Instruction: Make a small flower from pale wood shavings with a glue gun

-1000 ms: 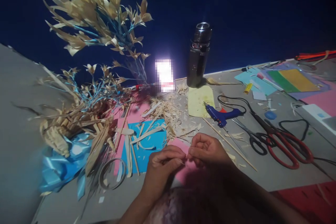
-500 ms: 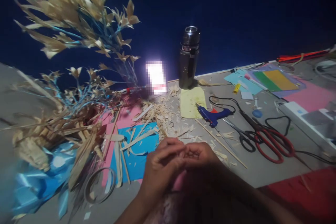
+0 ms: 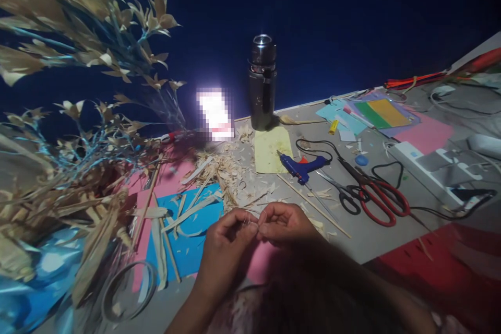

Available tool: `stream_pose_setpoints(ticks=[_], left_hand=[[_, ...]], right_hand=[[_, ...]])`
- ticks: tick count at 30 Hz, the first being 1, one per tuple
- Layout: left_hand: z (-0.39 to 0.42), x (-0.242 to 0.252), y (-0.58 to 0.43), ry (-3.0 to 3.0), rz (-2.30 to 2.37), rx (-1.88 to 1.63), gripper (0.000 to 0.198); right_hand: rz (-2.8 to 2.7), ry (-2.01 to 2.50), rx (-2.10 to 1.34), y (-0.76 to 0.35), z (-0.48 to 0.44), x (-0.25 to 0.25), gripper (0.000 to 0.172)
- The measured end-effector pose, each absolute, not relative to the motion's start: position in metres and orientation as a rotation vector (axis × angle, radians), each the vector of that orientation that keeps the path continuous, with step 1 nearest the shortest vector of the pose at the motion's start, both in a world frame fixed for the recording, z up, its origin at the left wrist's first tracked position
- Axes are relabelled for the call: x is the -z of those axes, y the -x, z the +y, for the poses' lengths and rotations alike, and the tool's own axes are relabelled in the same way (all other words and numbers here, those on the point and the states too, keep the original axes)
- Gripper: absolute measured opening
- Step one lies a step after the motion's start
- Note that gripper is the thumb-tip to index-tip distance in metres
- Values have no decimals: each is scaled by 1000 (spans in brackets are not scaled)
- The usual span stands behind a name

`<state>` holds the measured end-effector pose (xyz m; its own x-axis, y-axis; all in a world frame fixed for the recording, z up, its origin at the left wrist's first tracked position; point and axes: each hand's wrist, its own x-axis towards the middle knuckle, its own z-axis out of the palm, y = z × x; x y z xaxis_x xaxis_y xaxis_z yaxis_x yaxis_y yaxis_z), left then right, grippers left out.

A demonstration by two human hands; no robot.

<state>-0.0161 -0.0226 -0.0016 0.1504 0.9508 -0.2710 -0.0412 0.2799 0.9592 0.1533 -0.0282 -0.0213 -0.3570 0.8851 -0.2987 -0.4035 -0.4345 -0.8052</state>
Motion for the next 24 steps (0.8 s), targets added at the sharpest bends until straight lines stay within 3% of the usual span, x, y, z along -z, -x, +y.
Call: stream_pose_setpoints(ticks=[6, 14, 24], left_hand=[[-23, 6, 12, -947, 1091, -975, 20], [-26, 5, 20, -1577, 1112, -1033, 9], [-35, 5, 19, -1239, 1330, -957, 12]], right_hand=[[-765, 972, -1915, -154, -26, 26, 40], [-670, 919, -1941, -156, -24, 27, 30], [-695, 874, -1800, -150, -30, 24, 29]])
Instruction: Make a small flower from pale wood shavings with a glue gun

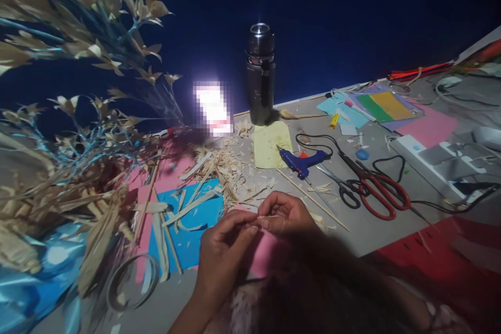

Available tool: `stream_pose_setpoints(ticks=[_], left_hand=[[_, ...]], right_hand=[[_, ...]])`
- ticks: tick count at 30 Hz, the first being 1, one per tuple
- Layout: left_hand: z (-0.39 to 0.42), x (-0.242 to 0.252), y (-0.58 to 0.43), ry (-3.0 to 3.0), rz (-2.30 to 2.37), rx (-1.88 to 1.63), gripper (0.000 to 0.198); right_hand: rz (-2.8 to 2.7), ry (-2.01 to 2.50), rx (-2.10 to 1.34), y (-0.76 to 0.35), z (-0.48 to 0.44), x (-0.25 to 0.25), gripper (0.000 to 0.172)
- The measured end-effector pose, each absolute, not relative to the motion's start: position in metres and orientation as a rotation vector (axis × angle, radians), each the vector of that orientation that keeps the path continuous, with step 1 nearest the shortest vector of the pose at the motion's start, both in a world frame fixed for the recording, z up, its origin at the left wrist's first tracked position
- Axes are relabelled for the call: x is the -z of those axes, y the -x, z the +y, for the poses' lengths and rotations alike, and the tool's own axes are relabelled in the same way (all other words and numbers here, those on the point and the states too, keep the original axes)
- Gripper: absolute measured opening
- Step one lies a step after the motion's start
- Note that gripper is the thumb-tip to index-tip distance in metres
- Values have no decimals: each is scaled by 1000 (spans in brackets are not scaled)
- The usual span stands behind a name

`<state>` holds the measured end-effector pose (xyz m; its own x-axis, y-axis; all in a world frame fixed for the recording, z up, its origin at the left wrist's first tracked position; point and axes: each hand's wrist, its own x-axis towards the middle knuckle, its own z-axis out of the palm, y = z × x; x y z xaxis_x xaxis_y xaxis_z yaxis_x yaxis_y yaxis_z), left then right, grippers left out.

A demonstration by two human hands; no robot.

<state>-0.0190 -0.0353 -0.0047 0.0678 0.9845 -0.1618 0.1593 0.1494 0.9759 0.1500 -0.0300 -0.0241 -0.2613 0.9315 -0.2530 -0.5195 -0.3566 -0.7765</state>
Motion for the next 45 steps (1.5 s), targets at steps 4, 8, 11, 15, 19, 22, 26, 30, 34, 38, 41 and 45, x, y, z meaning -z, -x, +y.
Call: stream_pose_setpoints(ticks=[4, 8, 11, 15, 19, 22, 26, 30, 34, 38, 41, 45], left_hand=[[-37, 3, 16, -1267, 1371, -977, 9], [-35, 1, 15, -1279, 1378, -928, 16], [-34, 0, 14, -1257, 1346, -858, 20], [-35, 1, 11, -1266, 1278, -810, 23], [-36, 4, 10, -1253, 1262, -817, 22], [-35, 9, 9, -1095, 1161, -849, 23], [-34, 14, 9, -854, 1088, -881, 22], [-32, 14, 14, -990, 1195, -869, 17], [-31, 17, 18, -993, 1216, -858, 20], [-35, 24, 18, -795, 1025, -828, 25], [-38, 25, 18, -772, 954, -863, 22], [-39, 26, 20, -780, 961, -883, 19]], right_hand=[[-762, 956, -1751, -149, -32, 20, 27], [-789, 986, -1711, -148, -34, 15, 23], [-807, 1007, -1707, -148, -35, 14, 20], [-850, 1079, -1680, -148, -37, 19, 17], [-937, 1142, -1590, -149, -37, 24, 8], [-957, 1090, -1539, -149, -36, 25, 7], [-964, 1071, -1503, -149, -35, 27, 11], [-954, 1168, -1561, -152, -36, 30, 13], [-1023, 1208, -1598, -156, -36, 27, 17], [-977, 1101, -1730, -158, -36, 22, 21], [-890, 981, -1799, -158, -36, 22, 24], [-878, 922, -1806, -158, -37, 26, 24]])
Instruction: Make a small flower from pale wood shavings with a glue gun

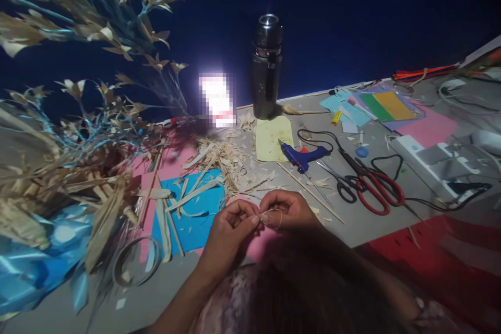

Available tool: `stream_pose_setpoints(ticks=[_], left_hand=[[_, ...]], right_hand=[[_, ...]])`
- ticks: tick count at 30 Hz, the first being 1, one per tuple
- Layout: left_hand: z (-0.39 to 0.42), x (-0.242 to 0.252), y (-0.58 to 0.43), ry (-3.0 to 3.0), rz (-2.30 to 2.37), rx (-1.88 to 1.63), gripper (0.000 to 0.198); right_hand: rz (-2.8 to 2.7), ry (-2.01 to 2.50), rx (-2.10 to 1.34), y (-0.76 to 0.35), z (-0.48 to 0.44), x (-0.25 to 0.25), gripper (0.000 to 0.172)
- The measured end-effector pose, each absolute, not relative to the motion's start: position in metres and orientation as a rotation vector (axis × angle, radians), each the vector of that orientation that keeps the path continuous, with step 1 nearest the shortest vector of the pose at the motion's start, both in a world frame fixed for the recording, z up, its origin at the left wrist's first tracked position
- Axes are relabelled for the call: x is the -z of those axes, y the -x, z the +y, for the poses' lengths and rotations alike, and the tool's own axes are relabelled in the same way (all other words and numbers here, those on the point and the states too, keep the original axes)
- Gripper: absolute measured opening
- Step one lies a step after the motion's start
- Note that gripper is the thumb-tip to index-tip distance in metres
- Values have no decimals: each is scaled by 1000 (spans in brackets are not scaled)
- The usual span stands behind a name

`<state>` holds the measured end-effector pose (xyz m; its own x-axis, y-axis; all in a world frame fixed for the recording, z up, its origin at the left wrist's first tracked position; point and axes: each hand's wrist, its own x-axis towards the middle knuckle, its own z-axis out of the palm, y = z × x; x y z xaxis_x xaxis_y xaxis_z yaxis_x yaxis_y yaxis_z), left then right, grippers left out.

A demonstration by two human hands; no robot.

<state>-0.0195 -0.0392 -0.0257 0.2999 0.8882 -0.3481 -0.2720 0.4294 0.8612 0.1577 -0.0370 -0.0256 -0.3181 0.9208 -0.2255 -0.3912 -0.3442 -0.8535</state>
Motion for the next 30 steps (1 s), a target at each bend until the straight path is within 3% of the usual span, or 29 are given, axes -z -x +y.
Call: stream_pose_setpoints(ticks=[6, 16, 26, 30], left_hand=[[-39, 27, 20, -769, 1003, -833, 20], [-39, 12, 20, -968, 1078, -723, 21], [-41, 21, 19, -775, 963, -855, 20], [-39, 19, 20, -985, 1150, -856, 21]], right_hand=[[-924, 1050, -1753, -156, -38, 19, 23], [-925, 1042, -1880, -159, -38, 16, 34], [-871, 1019, -1851, -155, -37, 10, 33], [-865, 1076, -1800, -154, -37, 18, 30]])
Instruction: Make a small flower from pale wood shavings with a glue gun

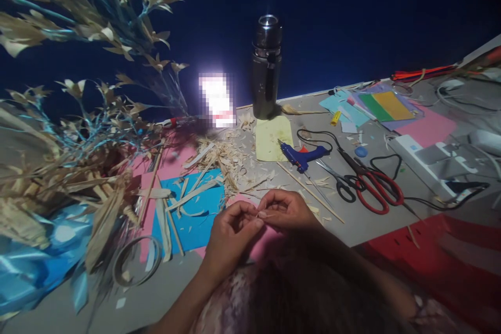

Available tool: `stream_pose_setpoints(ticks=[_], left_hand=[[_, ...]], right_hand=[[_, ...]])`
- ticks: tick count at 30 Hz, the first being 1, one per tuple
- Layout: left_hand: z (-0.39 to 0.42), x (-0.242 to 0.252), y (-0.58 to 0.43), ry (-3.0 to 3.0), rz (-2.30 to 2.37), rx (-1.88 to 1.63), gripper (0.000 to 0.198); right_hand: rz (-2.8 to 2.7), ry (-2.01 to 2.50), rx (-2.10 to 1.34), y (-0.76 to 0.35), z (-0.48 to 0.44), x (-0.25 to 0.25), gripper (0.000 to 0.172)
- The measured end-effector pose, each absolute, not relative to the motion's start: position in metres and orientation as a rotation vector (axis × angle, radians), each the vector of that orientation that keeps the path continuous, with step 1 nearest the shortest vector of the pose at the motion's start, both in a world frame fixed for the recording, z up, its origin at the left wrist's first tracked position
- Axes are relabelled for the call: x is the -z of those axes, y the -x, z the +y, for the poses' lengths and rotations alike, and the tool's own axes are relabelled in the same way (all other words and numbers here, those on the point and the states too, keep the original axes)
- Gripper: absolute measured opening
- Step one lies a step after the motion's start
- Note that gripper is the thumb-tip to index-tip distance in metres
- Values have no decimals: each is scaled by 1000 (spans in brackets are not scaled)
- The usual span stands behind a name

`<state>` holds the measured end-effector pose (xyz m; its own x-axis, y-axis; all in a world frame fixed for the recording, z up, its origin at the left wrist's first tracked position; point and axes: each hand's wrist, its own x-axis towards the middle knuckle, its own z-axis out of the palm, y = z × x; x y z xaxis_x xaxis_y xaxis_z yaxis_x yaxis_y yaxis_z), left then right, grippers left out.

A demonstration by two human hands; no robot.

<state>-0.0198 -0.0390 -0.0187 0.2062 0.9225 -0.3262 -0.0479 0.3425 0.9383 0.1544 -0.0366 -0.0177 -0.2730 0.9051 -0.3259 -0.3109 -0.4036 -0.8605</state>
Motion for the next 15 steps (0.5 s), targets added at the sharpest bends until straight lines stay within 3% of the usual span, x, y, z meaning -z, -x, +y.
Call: stream_pose_setpoints(ticks=[15], left_hand=[[-35, 12, 15, -558, 705, -719, 21]], right_hand=[[-600, 893, -1815, -151, -32, 46, 36]])
